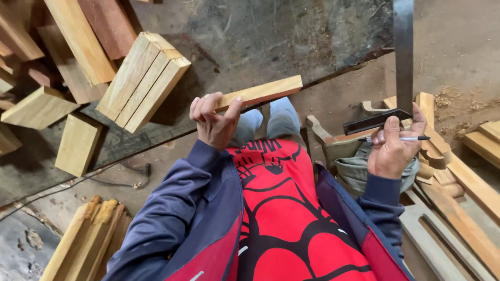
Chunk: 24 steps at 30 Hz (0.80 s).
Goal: The person uses a metal ruler and a pen to measure and mark lines on small rectangular wooden blocks. They repeatedly position the ruler on different sides of the wood, draw lines, and then move the marked pieces aside to pick up new ones from a pile.
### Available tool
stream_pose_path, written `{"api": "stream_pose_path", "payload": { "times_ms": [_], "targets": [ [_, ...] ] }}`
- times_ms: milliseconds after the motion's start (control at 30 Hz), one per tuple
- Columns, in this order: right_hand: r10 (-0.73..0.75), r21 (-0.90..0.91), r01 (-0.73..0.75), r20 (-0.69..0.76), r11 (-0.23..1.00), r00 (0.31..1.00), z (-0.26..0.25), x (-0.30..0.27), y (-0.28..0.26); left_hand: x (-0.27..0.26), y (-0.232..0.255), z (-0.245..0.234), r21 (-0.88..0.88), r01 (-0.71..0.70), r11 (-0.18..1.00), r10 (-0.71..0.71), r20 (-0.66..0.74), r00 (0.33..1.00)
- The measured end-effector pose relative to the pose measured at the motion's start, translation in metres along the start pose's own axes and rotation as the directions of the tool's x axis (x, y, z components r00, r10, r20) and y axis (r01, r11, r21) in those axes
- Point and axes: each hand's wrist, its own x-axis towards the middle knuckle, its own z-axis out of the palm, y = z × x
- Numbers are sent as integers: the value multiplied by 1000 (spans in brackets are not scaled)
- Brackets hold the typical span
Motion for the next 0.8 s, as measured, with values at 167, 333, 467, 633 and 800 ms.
{"api": "stream_pose_path", "payload": {
  "times_ms": [167,333,467,633,800],
  "targets": [
    [14,-20,-14,5,1000,1000,7,3,-4,-10,-3,4,-188,141,972,-121,113,986],
    [70,-30,-71,-16,997,997,48,4,5,7,0,11,-305,538,786,-414,387,824],
    [-5,-122,28,185,992,983,104,1,53,1,-8,33,-301,549,780,-432,374,820],
    [48,-311,63,338,948,940,158,6,87,19,-2,28,-262,489,832,-375,385,844],
    [325,-327,-195,411,925,852,184,10,66,42,6,48,-221,340,914,-203,478,854]
  ]
}}
